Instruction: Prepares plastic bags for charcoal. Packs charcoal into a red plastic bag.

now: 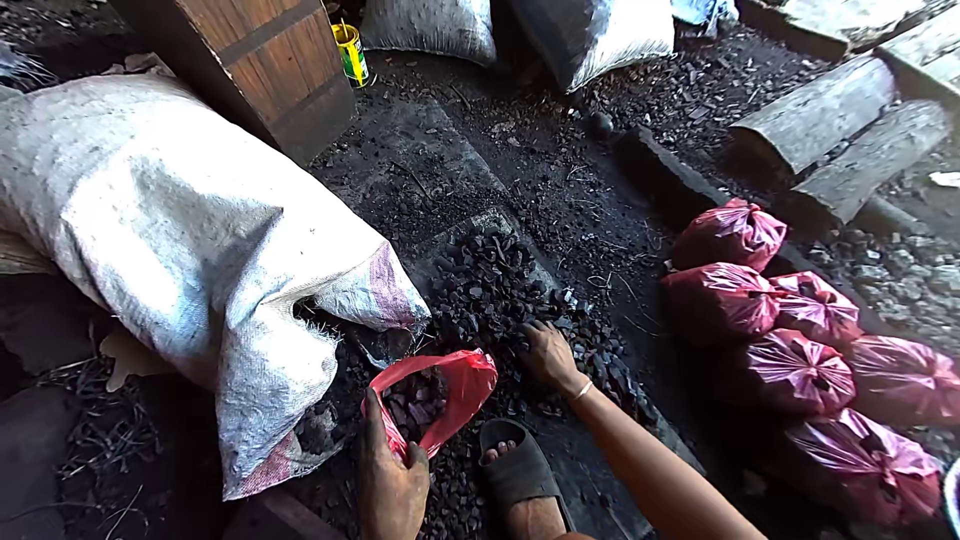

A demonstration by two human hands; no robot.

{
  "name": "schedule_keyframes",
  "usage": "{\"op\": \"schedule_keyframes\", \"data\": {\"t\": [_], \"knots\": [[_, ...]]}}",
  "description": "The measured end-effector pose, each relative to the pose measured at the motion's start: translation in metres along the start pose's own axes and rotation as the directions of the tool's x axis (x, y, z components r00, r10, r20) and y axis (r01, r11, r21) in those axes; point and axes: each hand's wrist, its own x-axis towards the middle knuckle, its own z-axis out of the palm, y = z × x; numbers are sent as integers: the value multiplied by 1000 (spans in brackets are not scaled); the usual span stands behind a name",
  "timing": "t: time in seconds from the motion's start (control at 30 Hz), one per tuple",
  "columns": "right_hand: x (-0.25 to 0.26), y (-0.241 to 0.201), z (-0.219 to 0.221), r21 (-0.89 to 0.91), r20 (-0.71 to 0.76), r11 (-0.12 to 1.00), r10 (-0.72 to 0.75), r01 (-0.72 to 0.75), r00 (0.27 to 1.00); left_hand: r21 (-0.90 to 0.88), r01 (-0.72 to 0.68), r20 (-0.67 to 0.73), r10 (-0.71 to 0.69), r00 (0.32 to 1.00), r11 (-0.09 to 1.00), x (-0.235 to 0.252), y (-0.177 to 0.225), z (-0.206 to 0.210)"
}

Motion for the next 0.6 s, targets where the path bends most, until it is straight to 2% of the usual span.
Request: {"op": "schedule_keyframes", "data": {"t": [0.2, 0.4, 0.5, 0.6], "knots": [[12, -5, 16, -29, -72, 999, 12, -14, 997, 26, 45, 56, -46, 997, 999, 1, -6, 3], [2, 11, 5, 178, -111, 982, 82, -62, 990, 20, 45, 57, -46, 997, 999, 2, -9, 7], [-23, -7, -26, 369, -226, 925, -3, 89, 974, 4, 37, 48, -37, 998, 999, 0, -9, 4], [-63, -54, -56, 597, -273, 699, -284, 394, 919, 12, 28, 46, -29, 999, 1000, 2, -7, 5]]}}
